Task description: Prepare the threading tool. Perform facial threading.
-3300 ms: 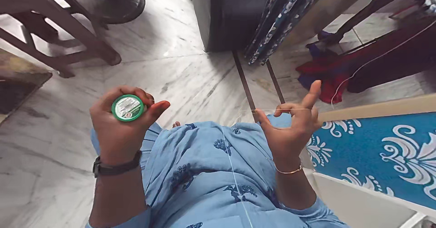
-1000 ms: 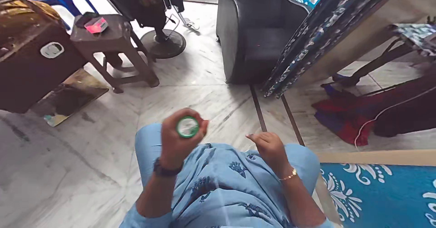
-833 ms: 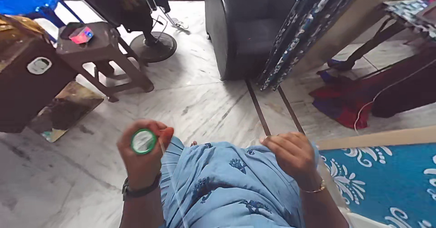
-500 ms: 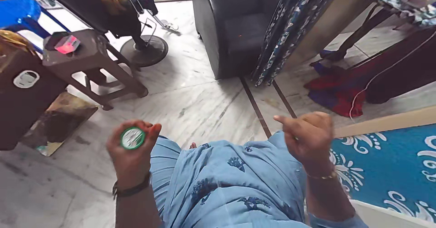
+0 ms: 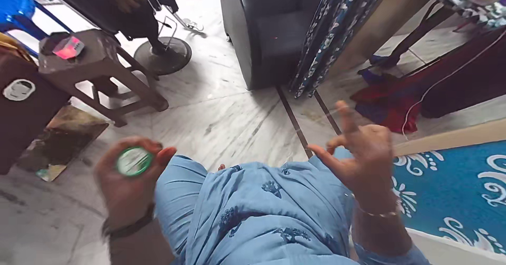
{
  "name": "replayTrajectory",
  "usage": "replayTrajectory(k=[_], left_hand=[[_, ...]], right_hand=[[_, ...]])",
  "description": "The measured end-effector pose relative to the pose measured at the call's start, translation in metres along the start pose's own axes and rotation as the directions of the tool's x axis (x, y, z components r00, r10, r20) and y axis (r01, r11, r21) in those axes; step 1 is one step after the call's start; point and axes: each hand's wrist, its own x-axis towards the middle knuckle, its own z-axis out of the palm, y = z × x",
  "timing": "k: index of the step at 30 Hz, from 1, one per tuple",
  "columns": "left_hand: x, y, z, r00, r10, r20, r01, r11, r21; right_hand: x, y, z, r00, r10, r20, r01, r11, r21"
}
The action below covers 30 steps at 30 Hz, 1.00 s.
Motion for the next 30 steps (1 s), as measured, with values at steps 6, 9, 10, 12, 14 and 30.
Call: replayTrajectory(k=[6,9,10,12,14,30], left_hand=[[-0.005,-0.067,0.046,0.93,-0.333,-0.155,0.365,0.79,0.493],[-0.018,-0.039,0.02,0.986,-0.116,-0.117,0.144,0.95,0.276],[-0.02,-0.025,0.006,0.995,-0.065,-0.082,0.07,0.996,0.061],[-0.023,-0.012,-0.021,0.997,0.039,0.073,-0.007,0.92,-0.393],[-0.018,-0.01,-0.027,0.974,0.142,0.174,0.009,0.749,-0.662],[-0.03,-0.028,-0.088,0.962,0.208,0.179,-0.014,0.691,-0.723]], right_hand=[[-0.004,0.017,0.085,0.995,0.011,0.104,-0.009,1.0,-0.016],[0.0,0.009,0.049,1.0,-0.004,0.027,0.006,0.996,-0.089],[0.003,0.005,0.032,1.0,-0.003,-0.012,0.002,0.995,-0.096],[0.004,-0.003,0.003,0.999,0.016,-0.042,-0.018,0.998,-0.058],[0.003,-0.01,-0.004,0.999,0.033,0.0,-0.033,0.999,-0.04],[0.003,-0.016,-0.005,0.997,0.016,-0.075,-0.011,0.998,0.069]])
